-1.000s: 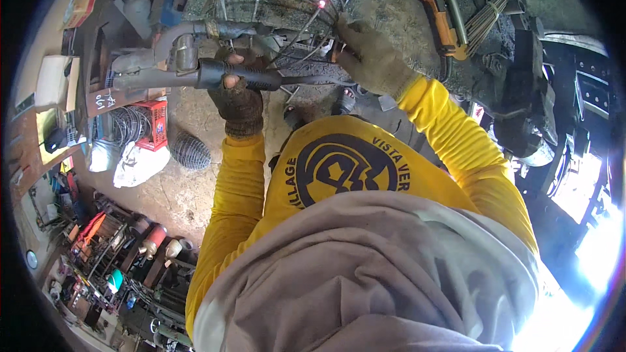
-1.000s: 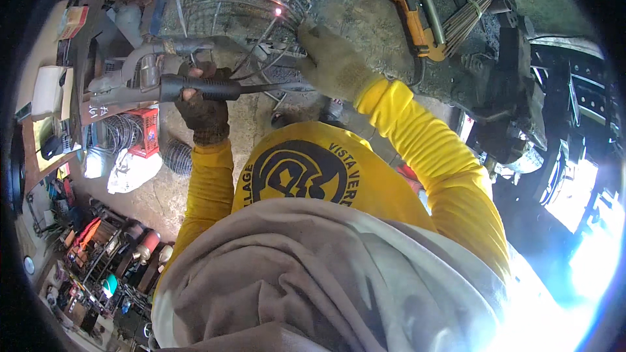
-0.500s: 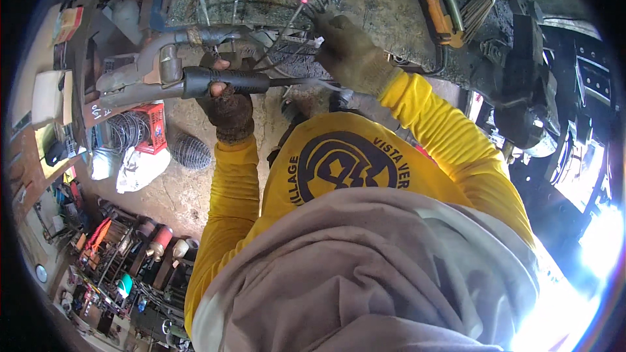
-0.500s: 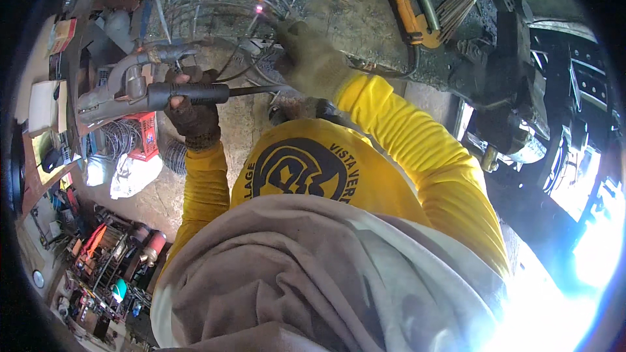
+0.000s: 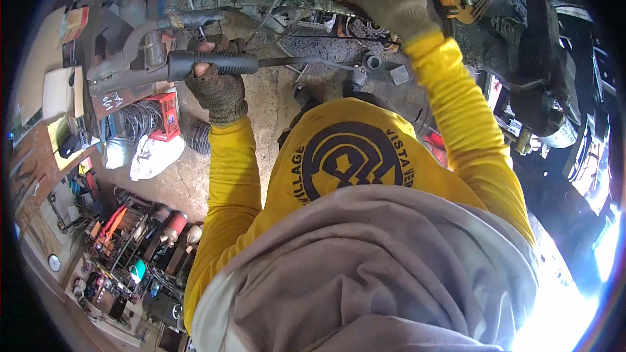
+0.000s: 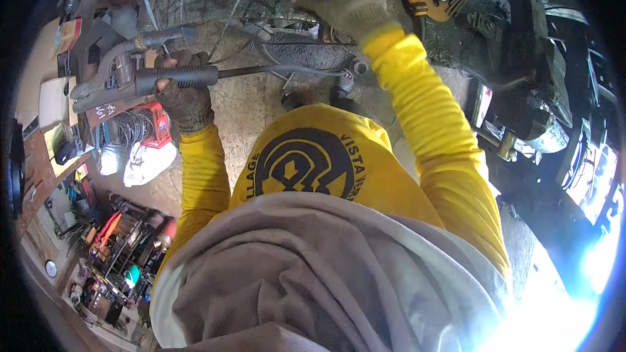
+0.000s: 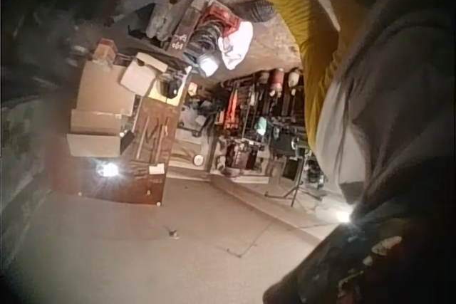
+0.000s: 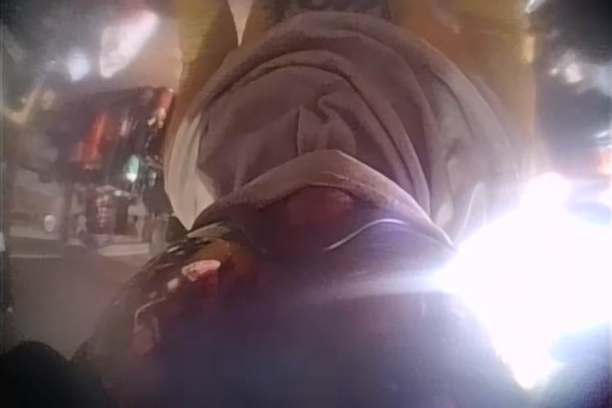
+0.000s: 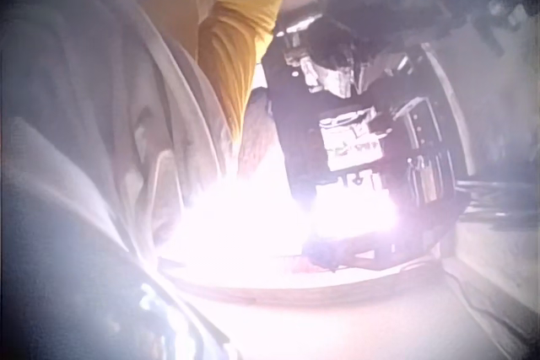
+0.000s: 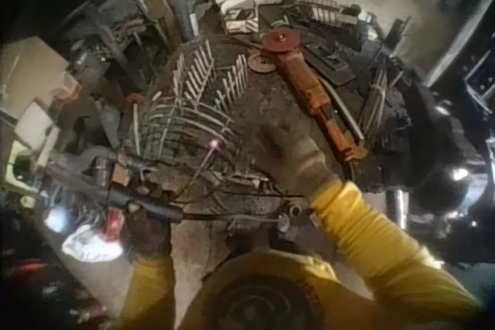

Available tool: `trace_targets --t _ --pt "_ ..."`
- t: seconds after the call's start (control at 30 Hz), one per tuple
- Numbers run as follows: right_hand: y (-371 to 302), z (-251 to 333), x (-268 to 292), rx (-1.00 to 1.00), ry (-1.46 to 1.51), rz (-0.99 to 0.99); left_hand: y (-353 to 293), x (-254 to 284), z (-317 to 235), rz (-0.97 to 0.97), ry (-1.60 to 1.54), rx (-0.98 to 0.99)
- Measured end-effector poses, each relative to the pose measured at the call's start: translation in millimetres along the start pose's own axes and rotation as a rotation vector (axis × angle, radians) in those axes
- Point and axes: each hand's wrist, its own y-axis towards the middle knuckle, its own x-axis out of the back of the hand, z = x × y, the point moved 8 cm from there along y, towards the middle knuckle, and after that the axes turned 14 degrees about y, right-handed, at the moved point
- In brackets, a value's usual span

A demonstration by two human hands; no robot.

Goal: The person welds a metal wire frame to a heavy metal component using a welding rod, then uses an angle grinder to smooth the joints.

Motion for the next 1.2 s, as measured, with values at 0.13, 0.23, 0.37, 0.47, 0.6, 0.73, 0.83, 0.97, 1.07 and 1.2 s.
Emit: trace_targets --t 0.13,0.23,0.37,0.47,0.6,0.73,0.83,0.97,1.07,1.2 --pt "33.6 19.8 -19.0 -0.314 -0.139 0.445 -6.2 -0.8 -4.9 -0.045 0.026 0.010" --pt "41.1 27.2 -31.1 -0.274 -0.052 0.540 -8.9 -6.2 -8.5 -0.018 0.014 -0.014" --pt "40.6 10.0 -43.2 -0.015 0.063 0.380 -9.6 -1.2 -4.8 -0.107 0.078 -0.013" --pt "46.5 16.6 -41.9 0.022 0.082 0.372 -10.4 -7.2 -10.2 -0.075 0.069 -0.043" --pt "49.6 33.0 -35.2 -0.022 0.185 0.351 -12.9 -7.7 -8.2 -0.091 0.062 -0.078" --pt "55.9 44.4 -31.6 -0.161 0.091 0.491 -14.1 -11.3 -12.1 -0.122 0.089 -0.056" --pt "51.2 38.1 -30.1 -0.046 0.202 0.356 -11.5 -8.1 -10.3 -0.092 0.092 -0.072" --pt "51.1 37.9 -27.3 0.034 0.231 0.330 -7.9 -8.3 -6.4 -0.075 0.055 -0.061" --pt "42.4 29.4 -20.9 0.013 0.141 0.280 -8.0 -11.1 -9.2 -0.098 0.058 -0.067" --pt "21.0 0.1 -3.8 -0.089 -0.068 0.198 -11.7 9.3 -6.0 -0.068 0.059 -0.042"
